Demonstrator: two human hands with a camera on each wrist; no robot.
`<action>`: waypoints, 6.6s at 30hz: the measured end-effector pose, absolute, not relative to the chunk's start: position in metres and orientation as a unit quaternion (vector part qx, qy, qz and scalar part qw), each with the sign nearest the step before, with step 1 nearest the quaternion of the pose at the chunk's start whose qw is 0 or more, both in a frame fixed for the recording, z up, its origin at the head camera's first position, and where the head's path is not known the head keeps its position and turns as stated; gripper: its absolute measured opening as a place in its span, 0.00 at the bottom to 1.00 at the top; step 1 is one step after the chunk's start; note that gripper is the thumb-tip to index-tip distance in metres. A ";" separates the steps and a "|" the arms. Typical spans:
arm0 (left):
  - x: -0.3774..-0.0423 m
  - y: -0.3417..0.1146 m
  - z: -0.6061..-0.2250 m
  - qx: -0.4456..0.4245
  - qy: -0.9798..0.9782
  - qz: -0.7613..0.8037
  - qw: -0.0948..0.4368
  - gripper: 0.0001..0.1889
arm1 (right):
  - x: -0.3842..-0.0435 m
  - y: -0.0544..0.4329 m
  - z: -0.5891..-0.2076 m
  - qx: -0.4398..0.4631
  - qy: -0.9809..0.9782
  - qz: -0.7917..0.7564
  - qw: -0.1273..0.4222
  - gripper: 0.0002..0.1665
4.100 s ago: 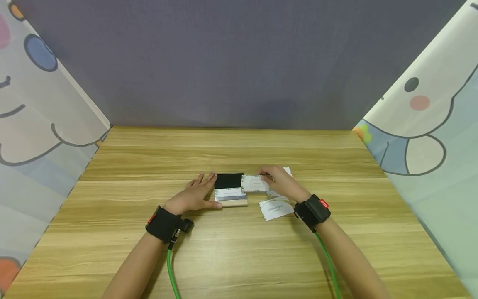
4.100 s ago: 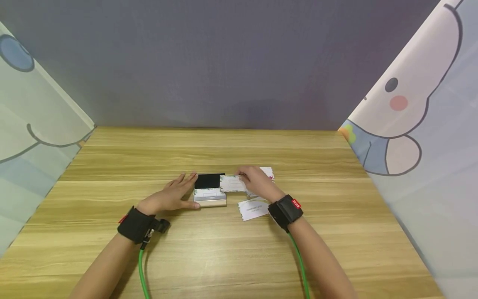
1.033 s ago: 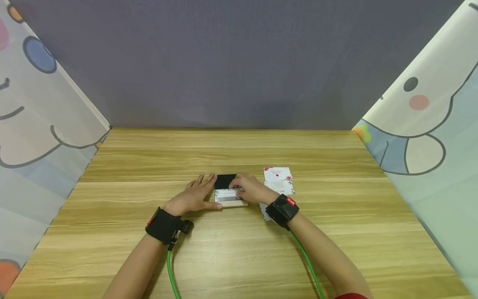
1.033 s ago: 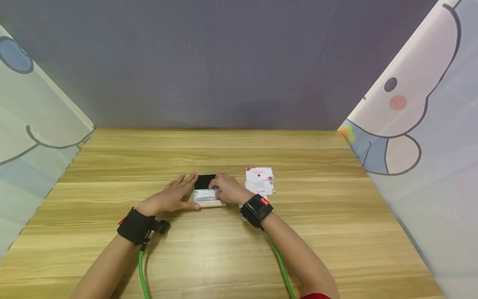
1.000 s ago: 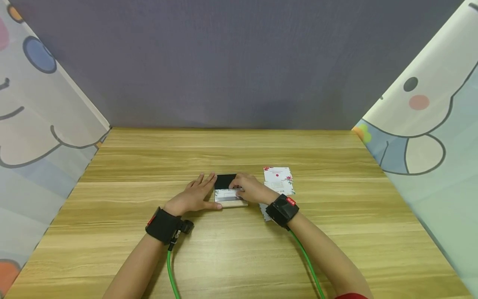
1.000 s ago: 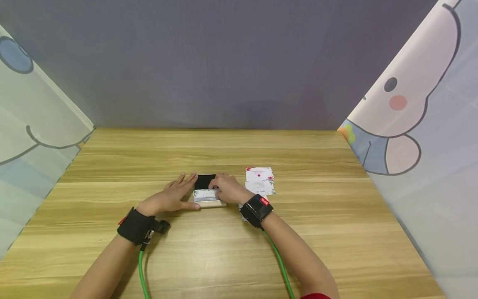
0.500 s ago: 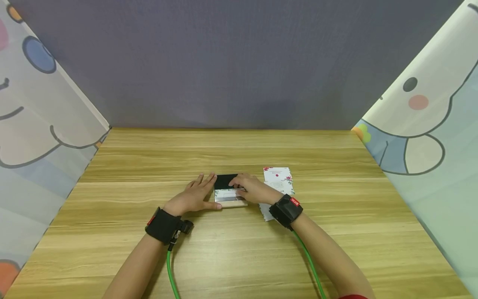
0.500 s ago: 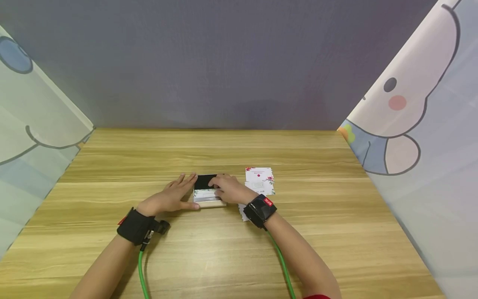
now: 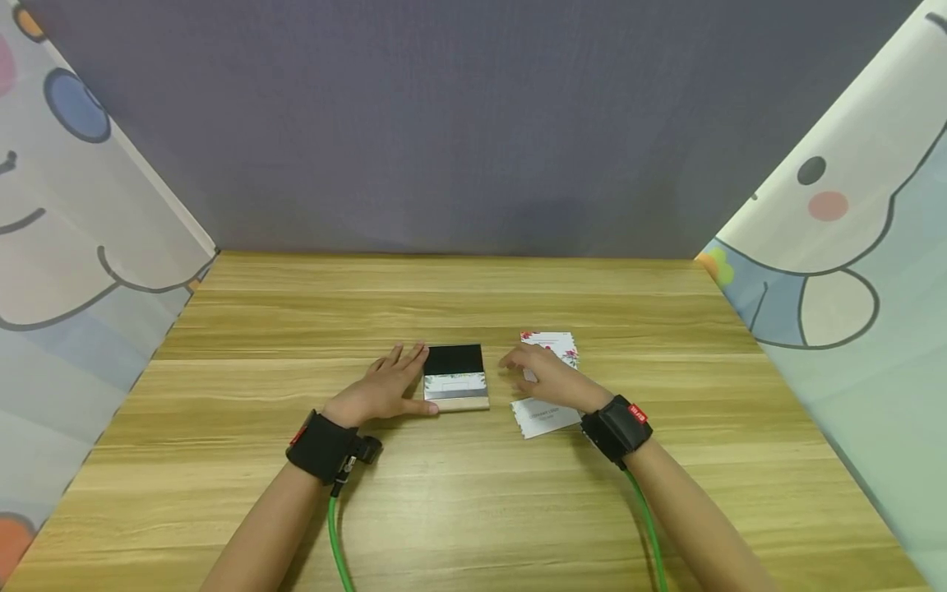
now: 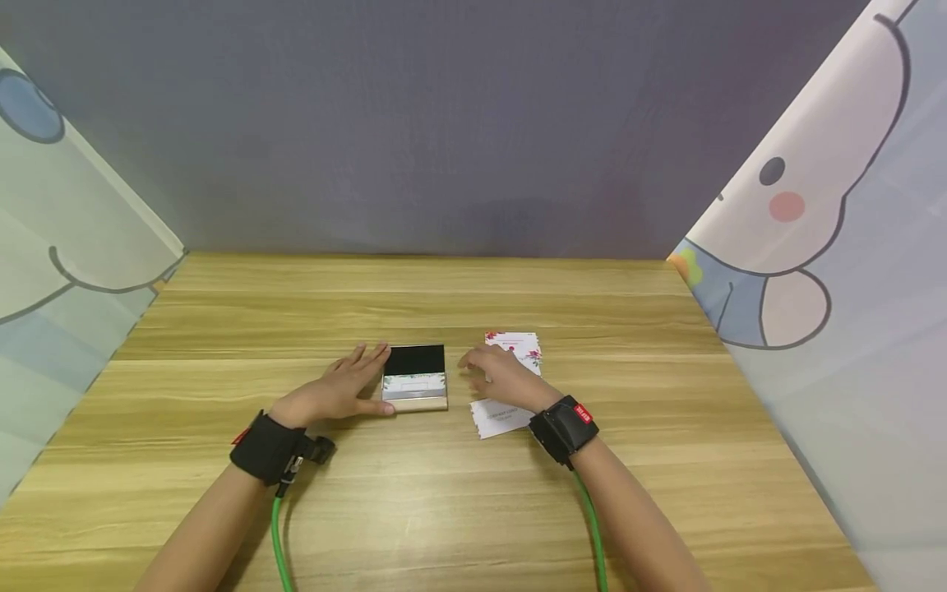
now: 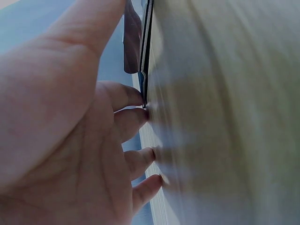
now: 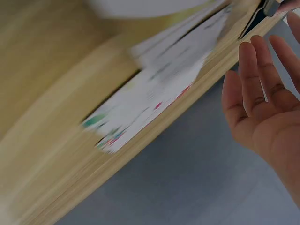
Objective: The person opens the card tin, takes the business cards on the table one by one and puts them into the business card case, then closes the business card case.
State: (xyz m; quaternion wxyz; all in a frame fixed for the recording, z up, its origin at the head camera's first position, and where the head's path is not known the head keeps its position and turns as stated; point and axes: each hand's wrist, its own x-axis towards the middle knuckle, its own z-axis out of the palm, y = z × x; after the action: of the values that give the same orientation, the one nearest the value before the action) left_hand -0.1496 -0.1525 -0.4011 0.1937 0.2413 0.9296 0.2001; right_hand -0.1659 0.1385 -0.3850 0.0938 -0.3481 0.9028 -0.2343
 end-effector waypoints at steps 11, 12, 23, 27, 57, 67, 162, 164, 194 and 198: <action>-0.149 -0.152 -0.401 0.241 0.929 0.202 0.194 0.52 | -0.148 0.170 -0.384 -0.329 0.910 -0.217 0.128 0.20; -0.149 -0.152 -0.401 0.241 0.929 0.202 0.194 0.52 | -0.147 0.172 -0.385 -0.331 0.910 -0.215 0.126 0.20; -0.149 -0.152 -0.400 0.238 0.928 0.208 0.200 0.52 | -0.142 0.182 -0.389 -0.327 0.917 -0.181 0.137 0.32; -0.150 -0.152 -0.401 0.235 0.928 0.206 0.202 0.52 | -0.141 0.183 -0.390 -0.321 0.920 -0.178 0.141 0.32; -0.149 -0.151 -0.399 0.235 0.927 0.208 0.205 0.52 | -0.146 0.182 -0.390 -0.294 0.920 -0.228 0.120 0.15; -0.150 -0.151 -0.400 0.237 0.927 0.207 0.203 0.51 | -0.151 0.182 -0.386 -0.303 0.907 -0.277 0.096 0.10; -0.150 -0.152 -0.400 0.232 0.931 0.199 0.201 0.52 | -0.187 0.065 -0.394 -0.345 0.896 -0.269 0.079 0.15; -0.150 -0.152 -0.401 0.233 0.930 0.199 0.201 0.51 | -0.187 0.065 -0.395 -0.345 0.897 -0.263 0.089 0.15; -0.149 -0.152 -0.400 0.238 0.929 0.204 0.197 0.51 | -0.181 0.067 -0.393 -0.383 0.888 -0.223 0.124 0.14; -0.149 -0.152 -0.401 0.240 0.931 0.200 0.191 0.51 | -0.181 0.067 -0.394 -0.385 0.888 -0.222 0.120 0.14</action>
State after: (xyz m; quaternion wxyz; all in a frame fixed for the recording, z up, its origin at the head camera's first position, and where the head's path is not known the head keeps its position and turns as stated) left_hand -0.1492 -0.1522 -0.4012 0.1913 0.2400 0.9305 0.1998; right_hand -0.1806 0.0673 -0.3942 0.1197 -0.3850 0.8877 -0.2224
